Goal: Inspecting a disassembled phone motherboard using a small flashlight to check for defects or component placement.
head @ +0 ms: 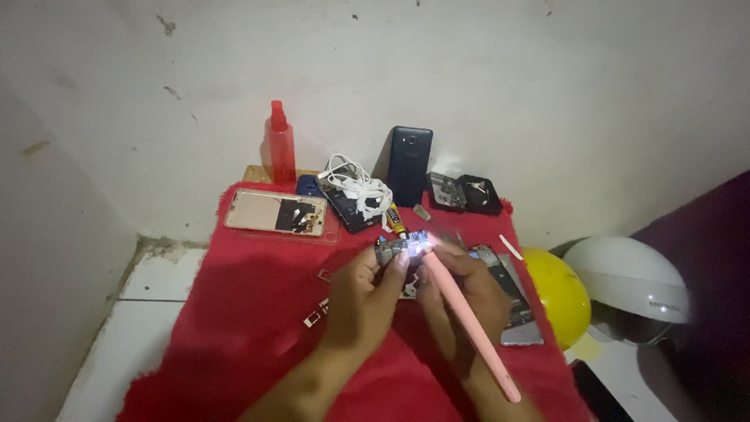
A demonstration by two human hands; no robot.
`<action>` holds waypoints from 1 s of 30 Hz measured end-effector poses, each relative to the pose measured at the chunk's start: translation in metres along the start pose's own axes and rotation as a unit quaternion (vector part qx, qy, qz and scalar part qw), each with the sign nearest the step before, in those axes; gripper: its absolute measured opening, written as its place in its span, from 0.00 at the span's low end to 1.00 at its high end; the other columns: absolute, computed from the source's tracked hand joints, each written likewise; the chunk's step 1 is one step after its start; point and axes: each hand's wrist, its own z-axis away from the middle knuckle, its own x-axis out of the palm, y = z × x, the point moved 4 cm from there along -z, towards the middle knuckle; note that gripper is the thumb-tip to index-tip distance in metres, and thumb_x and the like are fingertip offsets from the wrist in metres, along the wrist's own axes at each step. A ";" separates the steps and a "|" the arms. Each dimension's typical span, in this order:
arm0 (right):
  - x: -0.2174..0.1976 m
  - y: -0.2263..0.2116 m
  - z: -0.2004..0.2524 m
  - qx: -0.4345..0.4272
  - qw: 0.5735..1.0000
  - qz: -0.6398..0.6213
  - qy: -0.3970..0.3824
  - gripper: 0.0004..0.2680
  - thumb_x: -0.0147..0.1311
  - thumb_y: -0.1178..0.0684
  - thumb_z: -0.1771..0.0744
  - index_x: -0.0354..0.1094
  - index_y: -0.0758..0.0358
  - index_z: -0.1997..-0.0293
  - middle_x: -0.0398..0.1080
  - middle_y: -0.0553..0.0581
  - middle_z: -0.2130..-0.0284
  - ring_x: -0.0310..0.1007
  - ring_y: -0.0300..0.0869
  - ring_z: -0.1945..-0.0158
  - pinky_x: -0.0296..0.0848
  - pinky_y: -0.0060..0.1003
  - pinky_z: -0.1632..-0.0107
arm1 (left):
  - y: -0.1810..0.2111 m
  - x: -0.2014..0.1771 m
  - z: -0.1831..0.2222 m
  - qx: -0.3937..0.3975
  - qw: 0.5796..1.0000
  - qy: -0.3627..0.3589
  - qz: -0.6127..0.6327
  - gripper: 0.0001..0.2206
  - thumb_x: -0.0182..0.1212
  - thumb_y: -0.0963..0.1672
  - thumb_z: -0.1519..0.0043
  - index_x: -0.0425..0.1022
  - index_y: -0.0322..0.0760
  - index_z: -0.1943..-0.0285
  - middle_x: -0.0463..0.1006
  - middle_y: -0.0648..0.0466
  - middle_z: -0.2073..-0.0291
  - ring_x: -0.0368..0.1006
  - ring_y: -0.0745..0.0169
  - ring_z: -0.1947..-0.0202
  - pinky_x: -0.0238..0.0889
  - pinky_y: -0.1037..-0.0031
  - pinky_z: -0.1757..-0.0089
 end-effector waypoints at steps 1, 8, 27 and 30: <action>0.000 -0.001 0.000 -0.005 1.000 -0.001 0.011 0.12 0.61 0.51 0.37 0.75 0.60 0.50 0.80 0.55 0.51 0.83 0.42 0.53 0.81 0.35 0.53 | -0.002 0.000 -0.001 -0.006 1.000 0.004 0.004 0.12 0.57 0.50 0.38 0.84 0.44 0.60 0.88 0.60 0.70 0.80 0.71 0.69 0.70 0.73 0.67; 0.000 -0.002 0.001 -0.049 0.998 -0.027 0.018 0.12 0.61 0.55 0.35 0.73 0.63 0.48 0.79 0.58 0.51 0.83 0.40 0.55 0.80 0.33 0.54 | 0.000 0.000 0.000 0.018 1.000 0.001 0.008 0.13 0.55 0.50 0.37 0.83 0.44 0.59 0.88 0.59 0.69 0.80 0.70 0.69 0.70 0.72 0.66; 0.002 -0.001 -0.002 -0.008 1.000 -0.003 0.010 0.13 0.62 0.52 0.36 0.75 0.63 0.48 0.80 0.57 0.51 0.83 0.43 0.51 0.81 0.36 0.51 | 0.005 0.000 0.002 -0.037 0.999 -0.016 0.024 0.12 0.57 0.50 0.37 0.84 0.43 0.58 0.88 0.59 0.69 0.79 0.71 0.69 0.70 0.73 0.68; 0.000 -0.002 -0.001 -0.032 0.999 -0.018 0.021 0.12 0.61 0.53 0.36 0.74 0.63 0.48 0.80 0.58 0.53 0.83 0.42 0.54 0.81 0.34 0.54 | 0.000 0.002 0.001 -0.002 0.999 -0.013 0.039 0.11 0.56 0.48 0.36 0.82 0.41 0.61 0.86 0.59 0.70 0.78 0.71 0.69 0.70 0.73 0.67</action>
